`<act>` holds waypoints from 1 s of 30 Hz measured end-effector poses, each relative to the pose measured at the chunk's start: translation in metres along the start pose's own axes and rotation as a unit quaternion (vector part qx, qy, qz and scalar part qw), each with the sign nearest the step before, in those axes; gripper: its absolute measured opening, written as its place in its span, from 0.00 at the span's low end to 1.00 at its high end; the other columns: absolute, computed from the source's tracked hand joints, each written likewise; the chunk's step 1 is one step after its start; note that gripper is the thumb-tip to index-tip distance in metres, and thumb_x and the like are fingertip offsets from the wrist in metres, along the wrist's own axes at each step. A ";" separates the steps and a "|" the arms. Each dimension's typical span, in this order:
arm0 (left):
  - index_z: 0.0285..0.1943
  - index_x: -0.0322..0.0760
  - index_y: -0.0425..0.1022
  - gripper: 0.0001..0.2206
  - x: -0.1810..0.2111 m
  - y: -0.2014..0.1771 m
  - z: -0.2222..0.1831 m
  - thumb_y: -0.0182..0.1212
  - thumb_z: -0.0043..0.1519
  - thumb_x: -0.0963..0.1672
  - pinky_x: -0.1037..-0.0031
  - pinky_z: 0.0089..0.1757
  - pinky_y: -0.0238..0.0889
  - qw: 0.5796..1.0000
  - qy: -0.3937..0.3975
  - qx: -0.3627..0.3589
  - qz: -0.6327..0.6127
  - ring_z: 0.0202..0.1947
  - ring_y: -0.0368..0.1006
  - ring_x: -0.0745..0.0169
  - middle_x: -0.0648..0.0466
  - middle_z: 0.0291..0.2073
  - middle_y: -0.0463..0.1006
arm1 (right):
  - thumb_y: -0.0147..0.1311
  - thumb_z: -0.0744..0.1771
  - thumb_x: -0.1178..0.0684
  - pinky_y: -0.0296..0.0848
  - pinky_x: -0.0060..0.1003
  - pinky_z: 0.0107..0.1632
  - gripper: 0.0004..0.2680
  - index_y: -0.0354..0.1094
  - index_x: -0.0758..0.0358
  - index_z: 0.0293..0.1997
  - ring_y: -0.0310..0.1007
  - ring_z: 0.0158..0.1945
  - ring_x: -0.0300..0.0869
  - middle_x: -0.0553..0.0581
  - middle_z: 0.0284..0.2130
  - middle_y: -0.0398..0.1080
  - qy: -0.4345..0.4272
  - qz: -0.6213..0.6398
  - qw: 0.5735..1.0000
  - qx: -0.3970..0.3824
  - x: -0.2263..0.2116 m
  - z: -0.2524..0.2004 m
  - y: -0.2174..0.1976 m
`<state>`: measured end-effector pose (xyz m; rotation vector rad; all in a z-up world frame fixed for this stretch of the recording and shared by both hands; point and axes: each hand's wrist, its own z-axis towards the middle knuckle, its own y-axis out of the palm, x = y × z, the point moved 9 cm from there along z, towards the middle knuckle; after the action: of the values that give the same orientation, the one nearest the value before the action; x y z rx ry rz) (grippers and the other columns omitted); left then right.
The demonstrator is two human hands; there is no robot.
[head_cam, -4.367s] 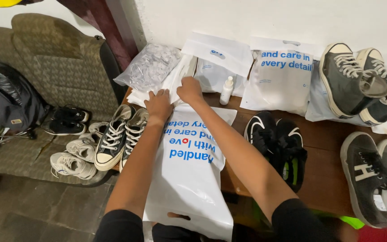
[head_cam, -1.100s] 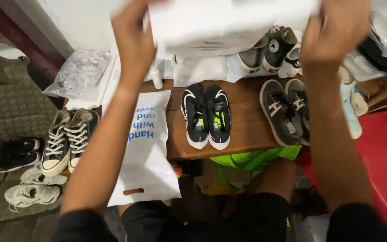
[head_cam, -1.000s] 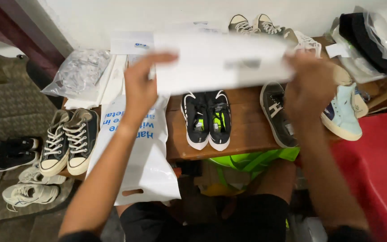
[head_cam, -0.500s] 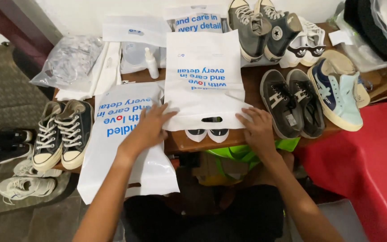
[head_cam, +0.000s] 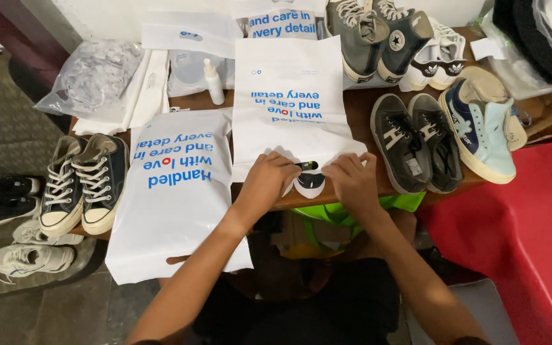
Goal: Packing various pairs of sneakers into white plastic shipping bags on a wooden workbench.
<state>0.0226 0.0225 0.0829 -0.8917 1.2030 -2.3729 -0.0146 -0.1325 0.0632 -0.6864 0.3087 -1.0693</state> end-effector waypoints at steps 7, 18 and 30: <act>0.39 0.41 0.85 0.02 -0.031 0.008 0.016 0.71 0.59 0.42 0.71 0.39 0.73 0.969 -0.182 -0.025 -0.164 0.36 0.81 0.54 0.49 0.32 0.85 | 0.60 0.67 0.45 0.62 0.51 0.50 0.11 0.67 0.59 0.29 0.67 0.38 0.47 0.52 0.31 0.62 -0.031 -0.025 0.999 -0.012 0.007 0.012 0.007; 0.43 0.34 0.83 0.12 -0.038 0.003 0.038 0.74 0.54 0.44 0.57 0.43 0.70 0.935 -0.211 -0.090 -0.269 0.40 0.79 0.40 0.41 0.34 0.81 | 0.62 0.67 0.48 0.52 0.53 0.58 0.05 0.74 0.53 0.42 0.66 0.59 0.47 0.52 0.51 0.67 -0.042 0.011 0.999 -0.027 -0.016 0.032 -0.012; 0.54 0.42 0.78 0.12 -0.002 -0.003 0.073 0.62 0.64 0.47 0.40 0.49 0.67 0.983 -0.051 -0.128 -0.122 0.49 0.75 0.21 0.33 0.45 0.81 | 0.63 0.68 0.54 0.54 0.52 0.54 0.01 0.77 0.50 0.38 0.69 0.56 0.48 0.49 0.50 0.72 -0.080 -0.055 0.992 0.083 -0.014 0.016 -0.029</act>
<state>0.0721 -0.0187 0.1167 -1.2950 1.4534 -2.3534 -0.0329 -0.1231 0.0927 -0.6402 0.0424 -1.1242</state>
